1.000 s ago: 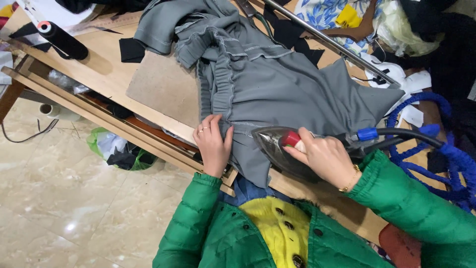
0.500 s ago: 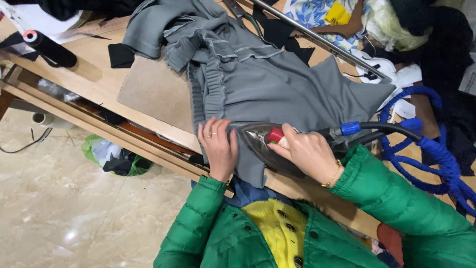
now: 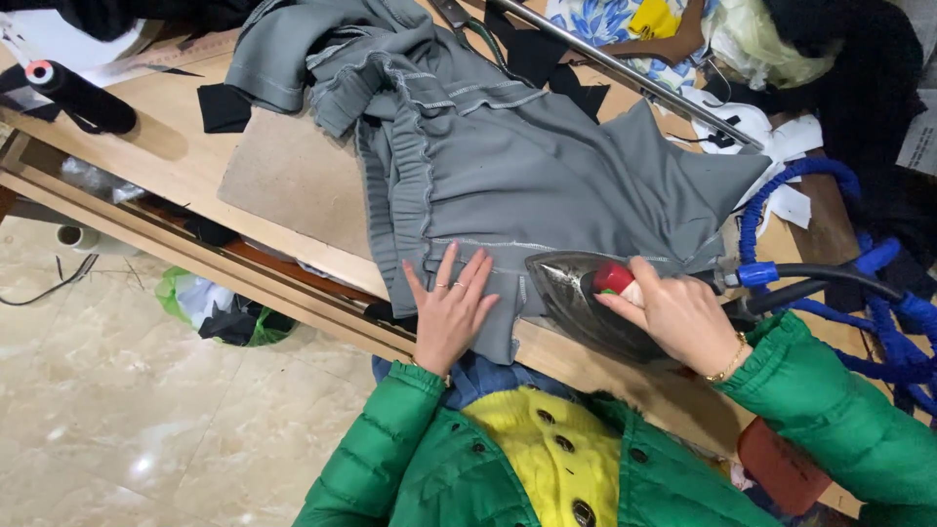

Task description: Ironing a grey garment on a workbench using a steam iron, including repositioning and smoothing the fabric.

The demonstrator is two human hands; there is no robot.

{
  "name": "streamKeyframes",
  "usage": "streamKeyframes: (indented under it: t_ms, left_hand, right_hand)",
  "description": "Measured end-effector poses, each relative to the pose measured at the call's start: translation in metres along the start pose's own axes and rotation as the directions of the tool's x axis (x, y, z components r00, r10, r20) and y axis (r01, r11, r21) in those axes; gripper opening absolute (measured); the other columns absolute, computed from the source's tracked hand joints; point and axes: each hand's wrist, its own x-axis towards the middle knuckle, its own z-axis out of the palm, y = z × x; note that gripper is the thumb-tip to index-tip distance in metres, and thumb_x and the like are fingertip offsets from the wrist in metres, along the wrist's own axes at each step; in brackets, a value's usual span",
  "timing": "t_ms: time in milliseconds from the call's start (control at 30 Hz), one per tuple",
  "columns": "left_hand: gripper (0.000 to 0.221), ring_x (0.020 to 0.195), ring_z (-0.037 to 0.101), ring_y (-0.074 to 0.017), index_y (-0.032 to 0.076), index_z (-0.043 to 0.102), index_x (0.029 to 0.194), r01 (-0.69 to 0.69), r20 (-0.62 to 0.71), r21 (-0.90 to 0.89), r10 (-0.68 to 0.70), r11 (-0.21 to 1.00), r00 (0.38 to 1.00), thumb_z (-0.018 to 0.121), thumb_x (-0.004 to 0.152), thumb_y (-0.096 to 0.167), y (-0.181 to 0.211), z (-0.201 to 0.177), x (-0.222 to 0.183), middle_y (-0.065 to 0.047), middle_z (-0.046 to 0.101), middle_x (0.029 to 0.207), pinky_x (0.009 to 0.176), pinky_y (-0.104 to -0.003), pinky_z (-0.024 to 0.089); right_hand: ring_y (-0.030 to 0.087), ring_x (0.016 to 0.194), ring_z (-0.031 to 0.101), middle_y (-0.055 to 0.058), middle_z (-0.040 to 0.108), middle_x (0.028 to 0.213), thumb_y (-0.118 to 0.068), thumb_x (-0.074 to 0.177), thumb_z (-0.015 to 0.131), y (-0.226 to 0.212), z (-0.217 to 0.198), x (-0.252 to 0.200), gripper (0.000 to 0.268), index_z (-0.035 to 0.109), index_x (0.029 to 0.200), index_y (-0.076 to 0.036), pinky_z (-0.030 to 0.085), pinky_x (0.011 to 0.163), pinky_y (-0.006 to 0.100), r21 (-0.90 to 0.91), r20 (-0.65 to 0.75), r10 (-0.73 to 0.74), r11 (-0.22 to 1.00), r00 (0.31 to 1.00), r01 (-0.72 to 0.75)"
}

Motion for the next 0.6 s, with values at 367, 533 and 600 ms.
streamKeyframes:
  t_ms: [367, 533, 600]
  left_hand:
    - [0.042, 0.147, 0.044, -0.0268, 0.021, 0.061, 0.14, 0.157, -0.121, 0.001, -0.155, 0.988, 0.98, 0.05, 0.107, 0.044, -0.016, -0.02, -0.003, 0.003, 0.062, 0.143, 0.121, -0.075, -0.002]
    - [0.04, 0.146, 0.045, -0.0274, 0.021, 0.061, 0.141, 0.193, -0.148, -0.016, -0.193, 0.981, 0.97, 0.05, 0.108, 0.04, -0.02, -0.022, -0.003, 0.004, 0.065, 0.139, 0.121, -0.075, -0.002]
    - [0.04, 0.145, 0.046, -0.0279, 0.02, 0.062, 0.139, 0.195, -0.156, -0.008, -0.193, 0.981, 0.969, 0.052, 0.107, 0.041, -0.02, -0.018, -0.005, 0.003, 0.064, 0.139, 0.121, -0.075, -0.001]
  right_hand:
    - [0.046, 0.084, 0.075, 0.024, 0.074, 0.082, -0.069, 0.098, 0.042, -0.063, -0.019, 0.049, 0.058, 0.048, 0.119, -0.016, 0.057, 0.08, 0.054, 0.053, 0.055, -0.173, 0.984, 0.983, 0.17]
    - [0.047, 0.082, 0.075, 0.024, 0.073, 0.08, -0.067, 0.098, 0.044, -0.076, -0.022, 0.06, 0.057, 0.049, 0.118, -0.014, 0.057, 0.076, 0.054, 0.058, 0.006, -0.233, 0.971, 0.972, 0.233]
    - [0.045, 0.08, 0.075, 0.022, 0.073, 0.079, -0.068, 0.098, 0.043, -0.07, -0.016, 0.059, 0.058, 0.051, 0.119, -0.014, 0.058, 0.076, 0.051, -0.007, -0.007, -0.226, 0.974, 0.974, 0.226]
